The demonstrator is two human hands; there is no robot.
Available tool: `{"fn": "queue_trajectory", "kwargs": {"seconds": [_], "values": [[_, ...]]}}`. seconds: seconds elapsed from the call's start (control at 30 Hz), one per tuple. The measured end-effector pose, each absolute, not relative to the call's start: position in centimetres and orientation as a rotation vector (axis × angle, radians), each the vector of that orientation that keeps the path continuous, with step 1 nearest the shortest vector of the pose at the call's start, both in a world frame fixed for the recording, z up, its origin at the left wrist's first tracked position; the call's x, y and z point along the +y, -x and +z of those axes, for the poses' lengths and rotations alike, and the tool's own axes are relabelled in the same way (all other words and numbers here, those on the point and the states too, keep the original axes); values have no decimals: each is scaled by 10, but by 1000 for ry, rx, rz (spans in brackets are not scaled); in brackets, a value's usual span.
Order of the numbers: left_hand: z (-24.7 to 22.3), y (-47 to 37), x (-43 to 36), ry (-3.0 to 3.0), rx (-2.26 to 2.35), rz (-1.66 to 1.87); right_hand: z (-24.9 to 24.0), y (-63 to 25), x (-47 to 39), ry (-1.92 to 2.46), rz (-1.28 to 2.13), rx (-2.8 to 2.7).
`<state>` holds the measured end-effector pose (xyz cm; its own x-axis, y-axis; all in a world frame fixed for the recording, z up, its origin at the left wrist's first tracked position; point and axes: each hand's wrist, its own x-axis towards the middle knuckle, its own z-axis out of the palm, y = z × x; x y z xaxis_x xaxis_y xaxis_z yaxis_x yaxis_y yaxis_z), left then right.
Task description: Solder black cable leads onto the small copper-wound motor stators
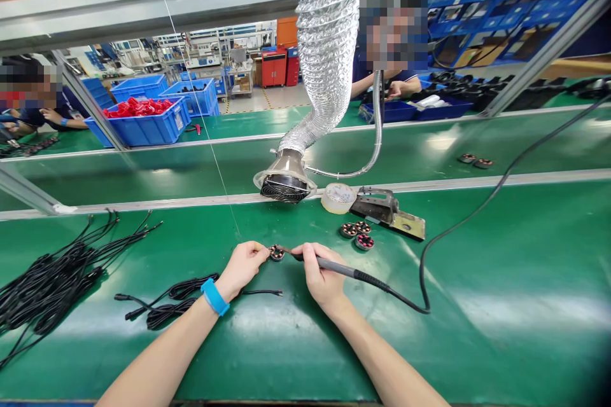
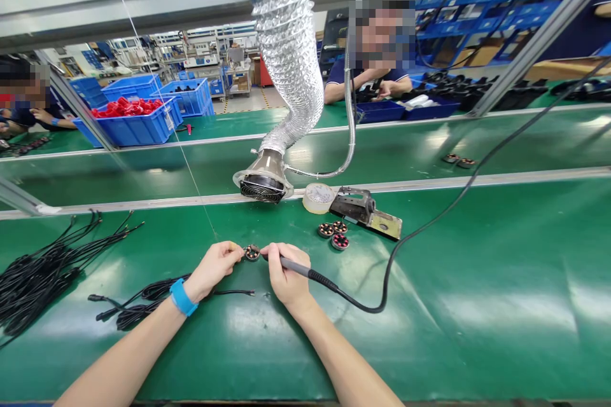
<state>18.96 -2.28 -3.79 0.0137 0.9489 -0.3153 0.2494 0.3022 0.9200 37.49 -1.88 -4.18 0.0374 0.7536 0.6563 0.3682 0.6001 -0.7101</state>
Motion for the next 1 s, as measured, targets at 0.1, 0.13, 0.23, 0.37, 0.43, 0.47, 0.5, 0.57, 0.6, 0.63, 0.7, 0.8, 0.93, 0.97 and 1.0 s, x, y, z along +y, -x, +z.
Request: {"fn": "queue_trajectory", "kwargs": {"seconds": [0.1, 0.13, 0.23, 0.37, 0.43, 0.47, 0.5, 0.57, 0.6, 0.63, 0.7, 0.8, 0.93, 0.97, 1.0], "values": [[-38, -190, -23, -1160, 1469, 816, -41, -376, -21, 943, 381, -1553], [-38, -190, -23, -1160, 1469, 818, -40, -375, -22, 933, 385, -1553], [-38, -190, -23, -1170, 1475, 814, -38, -374, -24, 896, 393, -1578], [-38, -190, -23, -1177, 1477, 813, -35, -372, -24, 868, 384, -1625], [-38, -190, -22, -1177, 1477, 818, -35, -371, -24, 869, 382, -1634], [-38, -190, -22, -1178, 1477, 819, -35, -371, -24, 868, 382, -1633], [-38, -190, -22, -1179, 1477, 818, -36, -371, -24, 868, 386, -1628], [-38, -190, -23, -1182, 1482, 814, -37, -372, -24, 874, 400, -1602], [-38, -190, -23, -1184, 1488, 811, -38, -373, -25, 884, 408, -1584], [-38, -190, -23, -1187, 1494, 807, -39, -374, -25, 897, 417, -1565], [-37, -191, -23, -1192, 1502, 803, -41, -375, -25, 925, 433, -1529], [-37, -191, -23, -1187, 1501, 804, -43, -376, -26, 950, 460, -1494], [-39, -190, -23, -1175, 1491, 812, -43, -375, -24, 980, 477, -1473], [-39, -190, -23, -1173, 1488, 815, -42, -375, -24, 989, 477, -1477], [-40, -190, -22, -1171, 1485, 816, -42, -374, -24, 996, 475, -1487]]}}
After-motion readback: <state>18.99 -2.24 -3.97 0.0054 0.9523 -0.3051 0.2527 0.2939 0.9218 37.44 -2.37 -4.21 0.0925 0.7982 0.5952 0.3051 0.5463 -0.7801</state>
